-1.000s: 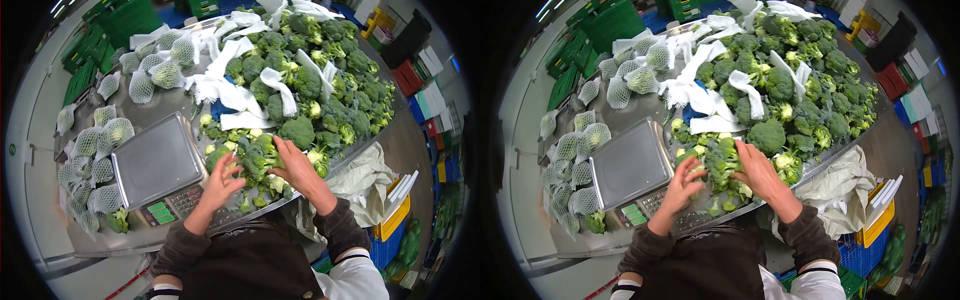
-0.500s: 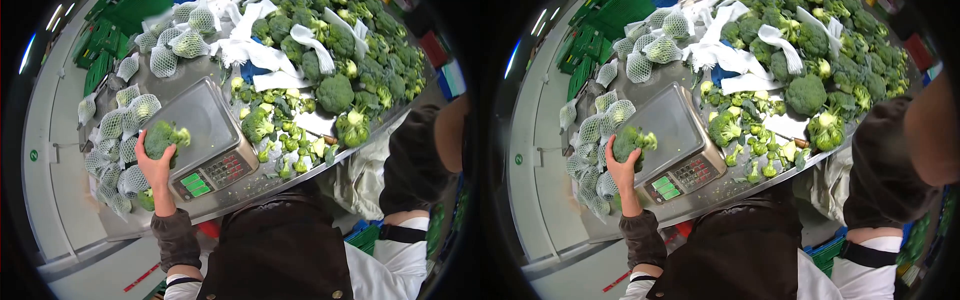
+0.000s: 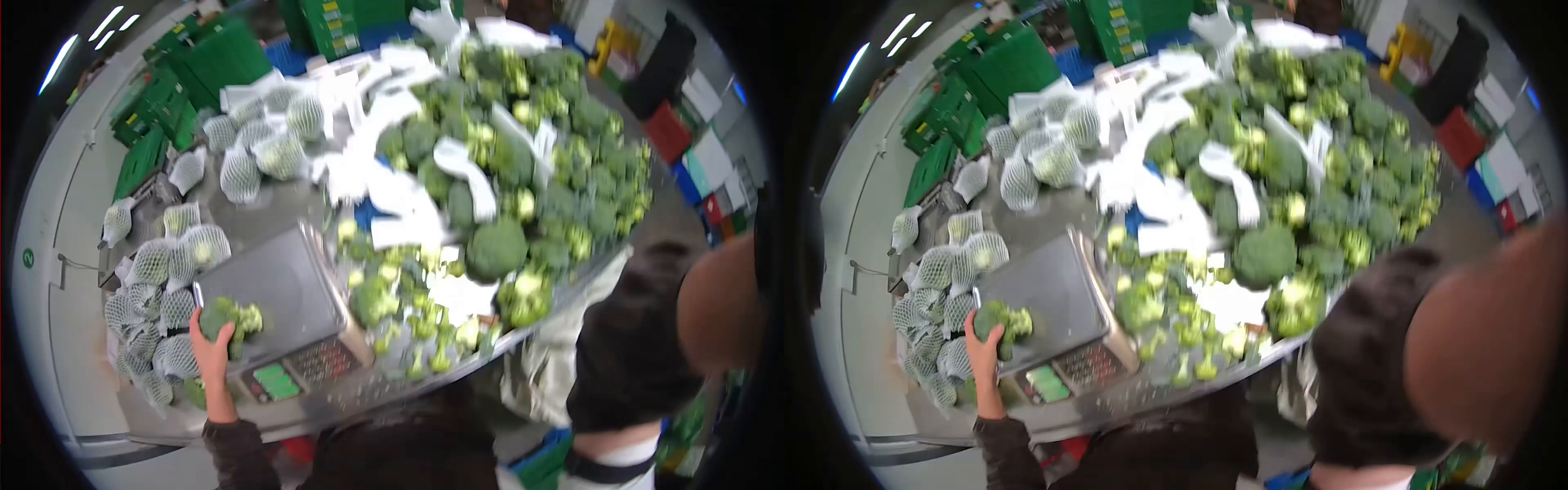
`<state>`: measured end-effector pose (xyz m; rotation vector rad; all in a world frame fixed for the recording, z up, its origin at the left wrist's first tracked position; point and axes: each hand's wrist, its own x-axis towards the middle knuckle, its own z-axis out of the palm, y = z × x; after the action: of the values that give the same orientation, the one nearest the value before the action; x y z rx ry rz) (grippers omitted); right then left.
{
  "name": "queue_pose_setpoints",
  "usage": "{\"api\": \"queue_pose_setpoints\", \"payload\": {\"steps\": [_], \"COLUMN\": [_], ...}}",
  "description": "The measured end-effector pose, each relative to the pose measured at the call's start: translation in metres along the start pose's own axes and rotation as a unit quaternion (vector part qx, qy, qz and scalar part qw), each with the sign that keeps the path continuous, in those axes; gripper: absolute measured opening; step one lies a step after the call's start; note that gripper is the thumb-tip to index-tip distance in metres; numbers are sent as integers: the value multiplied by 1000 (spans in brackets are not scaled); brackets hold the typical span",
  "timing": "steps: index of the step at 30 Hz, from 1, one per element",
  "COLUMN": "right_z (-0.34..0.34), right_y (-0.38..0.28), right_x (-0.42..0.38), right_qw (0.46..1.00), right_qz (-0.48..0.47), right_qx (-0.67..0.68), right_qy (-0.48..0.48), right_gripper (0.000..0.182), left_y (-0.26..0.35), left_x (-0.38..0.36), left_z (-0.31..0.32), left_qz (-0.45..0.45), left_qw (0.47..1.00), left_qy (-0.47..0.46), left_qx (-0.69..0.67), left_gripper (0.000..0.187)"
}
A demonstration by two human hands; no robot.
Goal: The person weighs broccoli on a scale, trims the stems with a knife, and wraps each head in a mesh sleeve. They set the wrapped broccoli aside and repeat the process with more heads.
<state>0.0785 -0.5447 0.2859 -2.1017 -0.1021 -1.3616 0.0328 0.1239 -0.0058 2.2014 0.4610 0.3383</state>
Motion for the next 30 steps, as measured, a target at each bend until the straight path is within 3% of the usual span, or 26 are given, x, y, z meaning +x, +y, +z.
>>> {"api": "queue_pose_setpoints", "payload": {"steps": [2, 3, 5, 7, 10, 12, 15, 17, 18, 21, 23, 25, 30], "right_z": [6, 8, 7, 3, -6, -5, 9, 7, 3, -9, 8, 21, 54], "right_y": [6, 3, 1, 1, 1, 9, 12, 9, 7, 4, 9, 5, -14], "right_x": [-4, 0, 5, 7, 5, 9, 11, 20, 25, 27, 22, 23, 5], "right_qw": [999, 999, 999, 1000, 1000, 1000, 1000, 1000, 1000, 999, 1000, 999, 991], "right_qz": [24, 29, 25, 3, -18, -11, 23, 11, -2, -23, -5, 6, -38], "right_qx": [-5, -9, -9, -13, -4, -10, -14, -14, -15, 10, 18, 38, 123], "right_qy": [-23, -26, -19, -11, 10, 6, -13, -8, -2, 25, 5, -11, -39], "right_gripper": [26, 26, 26, 26, 26, 26, 26, 26, 26, 27, 27, 27, 27], "left_y": [9, 10, 27, 13, -13, 5, 17, 23, 19, 3, 41, 63, 42], "left_x": [-4, -17, -4, -3, 25, 8, -13, -2, -1, 17, 4, -1, -2], "left_z": [3, -15, 3, 4, 20, 8, -14, 1, 0, 10, 26, 29, 32], "left_qz": [51, 30, 4, 12, 47, 51, 24, 29, 22, 114, 177, 153, 134], "left_qw": [993, 990, 998, 997, 998, 996, 998, 997, 999, 991, 979, 987, 989], "left_qy": [38, 12, 5, 19, 32, 39, 1, 32, 23, 42, 102, 37, -52], "left_qx": [96, 135, 69, 76, -35, 60, 64, 62, 4, 51, 26, 18, 29], "left_gripper": [71, 71, 72, 71, 70, 68, 67, 63, 62, 68, 70, 76, 81]}}
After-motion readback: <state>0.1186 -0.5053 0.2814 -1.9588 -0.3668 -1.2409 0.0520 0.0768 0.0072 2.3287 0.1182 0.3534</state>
